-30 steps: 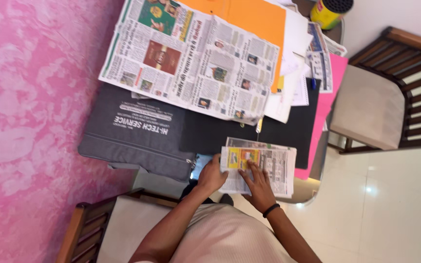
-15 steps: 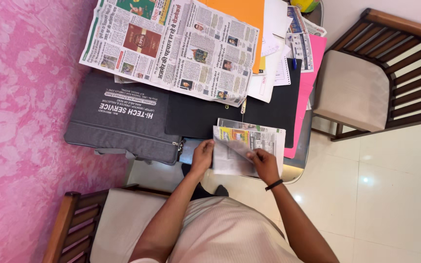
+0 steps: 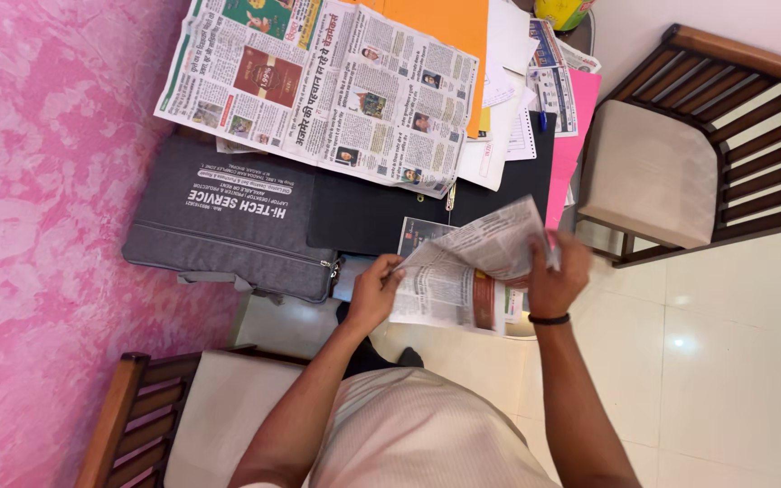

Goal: The person organizes a cluttered desk by sorting through newspapers, papers, and folders. They place a laptop into a carrying case, then remove it again, and continue to move various documents and folders around the workspace.

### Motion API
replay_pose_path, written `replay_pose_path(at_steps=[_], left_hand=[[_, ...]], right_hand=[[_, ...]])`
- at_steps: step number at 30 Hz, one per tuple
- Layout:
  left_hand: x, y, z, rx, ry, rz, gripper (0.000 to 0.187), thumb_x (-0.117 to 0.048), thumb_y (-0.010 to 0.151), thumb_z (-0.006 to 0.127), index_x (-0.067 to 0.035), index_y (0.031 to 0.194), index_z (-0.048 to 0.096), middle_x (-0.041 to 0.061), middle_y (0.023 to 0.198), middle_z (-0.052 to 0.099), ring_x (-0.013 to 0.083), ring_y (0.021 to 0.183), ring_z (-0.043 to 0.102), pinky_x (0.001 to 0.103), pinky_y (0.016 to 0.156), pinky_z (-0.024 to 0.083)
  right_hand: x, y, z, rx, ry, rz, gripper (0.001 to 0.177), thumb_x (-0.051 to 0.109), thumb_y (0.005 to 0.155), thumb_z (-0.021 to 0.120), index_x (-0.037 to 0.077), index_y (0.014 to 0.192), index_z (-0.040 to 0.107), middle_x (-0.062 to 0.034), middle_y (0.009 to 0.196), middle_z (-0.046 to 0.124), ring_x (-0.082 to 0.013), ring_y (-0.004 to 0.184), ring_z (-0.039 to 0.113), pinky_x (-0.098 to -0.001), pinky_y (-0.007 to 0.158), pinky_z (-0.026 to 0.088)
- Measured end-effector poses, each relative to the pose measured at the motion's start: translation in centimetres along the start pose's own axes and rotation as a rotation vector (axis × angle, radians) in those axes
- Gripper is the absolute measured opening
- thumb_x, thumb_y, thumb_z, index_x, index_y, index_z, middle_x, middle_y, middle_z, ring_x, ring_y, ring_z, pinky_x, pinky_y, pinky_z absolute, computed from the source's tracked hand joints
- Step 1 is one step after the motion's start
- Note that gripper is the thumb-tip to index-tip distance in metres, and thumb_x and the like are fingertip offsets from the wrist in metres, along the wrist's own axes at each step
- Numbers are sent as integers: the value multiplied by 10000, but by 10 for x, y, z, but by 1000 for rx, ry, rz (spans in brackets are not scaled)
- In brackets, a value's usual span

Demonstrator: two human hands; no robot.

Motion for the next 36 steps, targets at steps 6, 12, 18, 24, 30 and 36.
replay_pose_path(at_steps=[6,12,18,24,30,36], left_hand=[[-17,10,2,-9,-58,-77,298,-118,940,723,-8,1213,683,94,859,798,67,719,675,241,632,521],[-15,23,14,-17,-206,-108,317,-123,915,739,5,1201,693,68,862,788,66,731,674,239,633,517],[-11,23,52,231,-575,-253,569,-296,937,737,-21,1404,565,106,1108,714,149,927,690,287,741,560],[-35,-3,83,420,-367,-25,877,-247,877,816,-8,1541,296,180,1426,565,244,1253,602,369,1032,525],[-35,2,83,344,-343,-49,794,-233,918,731,25,1558,337,207,1356,645,262,1236,636,371,1032,524],[-44,-3,78,379,-106,-15,704,-235,945,771,19,1475,384,201,1296,633,250,1176,610,390,950,505]], right_hand=[[49,-4,10,311,140,-102,345,22,809,825,30,1093,631,-132,1119,633,-323,1073,625,-420,924,519],[112,-72,30,802,363,-195,422,124,782,801,37,1173,670,-164,1122,706,-318,1012,671,-387,853,537],[33,-90,37,693,356,499,167,119,865,797,11,983,751,-78,762,745,-106,645,668,-269,605,539],[13,-94,40,661,376,570,194,92,827,842,-36,877,705,-64,739,711,-66,656,591,-245,577,479],[26,-100,47,827,609,628,152,108,982,681,-9,1068,724,-4,794,705,-43,727,583,-219,651,487],[53,-93,43,877,644,295,229,38,928,700,-1,1152,730,-98,1068,730,-135,953,675,-283,806,567]])
Point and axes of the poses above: each hand's wrist, its own y-axis towards the middle knuckle, its own z-axis out of the palm, x = y × z, the point moved 8 cm from there along y, towards the middle knuckle
